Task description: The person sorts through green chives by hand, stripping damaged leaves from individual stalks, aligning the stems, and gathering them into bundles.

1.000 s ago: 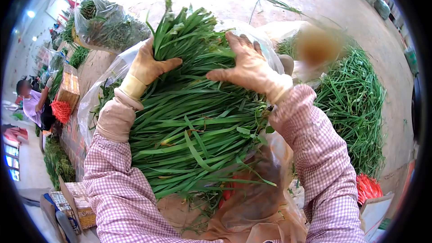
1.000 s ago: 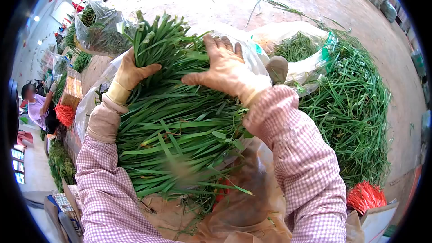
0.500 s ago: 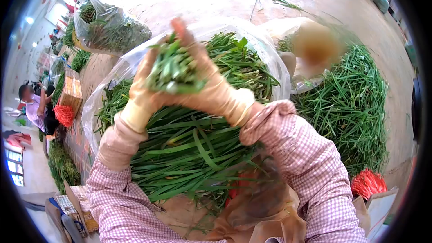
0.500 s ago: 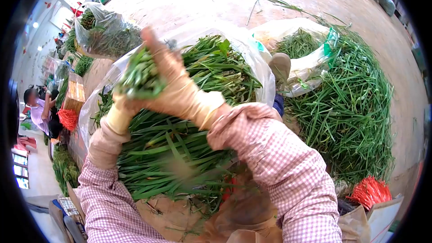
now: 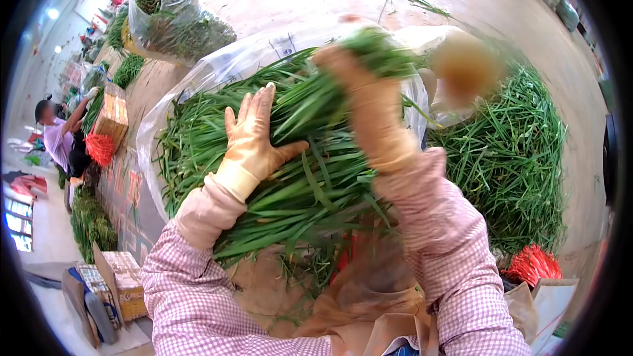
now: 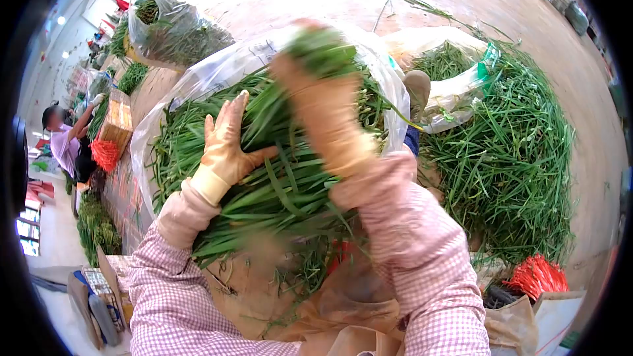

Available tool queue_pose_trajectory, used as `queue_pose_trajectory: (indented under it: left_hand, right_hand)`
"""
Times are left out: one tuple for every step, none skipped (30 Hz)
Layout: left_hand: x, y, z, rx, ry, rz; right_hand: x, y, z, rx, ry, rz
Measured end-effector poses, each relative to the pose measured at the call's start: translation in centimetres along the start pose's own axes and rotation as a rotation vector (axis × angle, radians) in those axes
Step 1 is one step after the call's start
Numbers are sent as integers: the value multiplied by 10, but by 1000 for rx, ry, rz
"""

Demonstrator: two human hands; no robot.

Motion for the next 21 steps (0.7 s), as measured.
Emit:
queue_pose_trajectory:
  left_hand:
    - [6, 11, 0, -6, -4, -6]
    - [13, 25, 1, -4, 61, 24]
    - [15, 34, 1, 4, 128, 50]
    - [14, 34, 1, 48, 135, 99]
    - [16, 32, 3, 36, 105, 103]
    - [16, 32, 5, 42, 122, 74]
    - [14, 34, 7, 50, 146, 49]
    - [7, 34, 10, 22, 237, -17]
    - [-3, 34, 15, -6, 331, -78]
    - [-13, 35, 19, -30, 404, -193]
    - [-22, 35, 23, -59, 477, -304]
    - [-29, 31, 27, 28, 372, -269]
    - [-37, 23, 27, 113, 267, -232]
    - [-51, 2, 23, 218, 206, -276]
    - [-65, -25, 15, 321, 145, -322]
    - [-76, -54, 4, 435, 168, -485]
    - [-84, -83, -7, 442, 270, -604]
    - [-88, -112, -21, 469, 376, -668]
    - [-91, -140, -36, 496, 479, -729]
    - [-92, -167, -53, 502, 622, -783]
    - [-91, -188, -68, 508, 766, -836]
  right_hand:
    - [-28, 20, 3, 80, -10, 0]
    - [-54, 33, 2, 19, -75, 46]
    - [-76, 47, 0, -45, -143, 87]
    - [-92, 68, -9, -66, -184, 169]
    - [-108, 91, -20, -89, -229, 244]
    - [-131, 106, -30, -88, -296, 265]
    - [-159, 117, -45, -86, -369, 286]
    - [-191, 128, -60, -106, -388, 307]
    - [-215, 137, -76, -93, -416, 329]
    - [-227, 146, -93, -110, -428, 351]
    - [-238, 155, -109, -126, -437, 375]
    - [-246, 163, -125, -135, -459, 371]
    - [-249, 170, -139, -137, -481, 358]
    - [-248, 176, -150, -151, -492, 350]
    - [-251, 182, -161, -164, -503, 342]
    - [-259, 182, -172, -158, -486, 403]
    - [-261, 184, -181, -183, -437, 431]
    - [-264, 186, -190, -170, -446, 429]
    - [-267, 187, -198, -158, -453, 428]
    - [-272, 185, -206, -121, -457, 455]
    - [-276, 186, -214, -87, -461, 479]
Point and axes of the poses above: each hand's wrist, its own z-axis towards the middle knuckle, its own x-axis out of the palm, y = z × x, the point moved 2 cm from there along z, towards the middle knuckle, and after that the axes turned 11 degrees about -x, right-handed, at the moved point
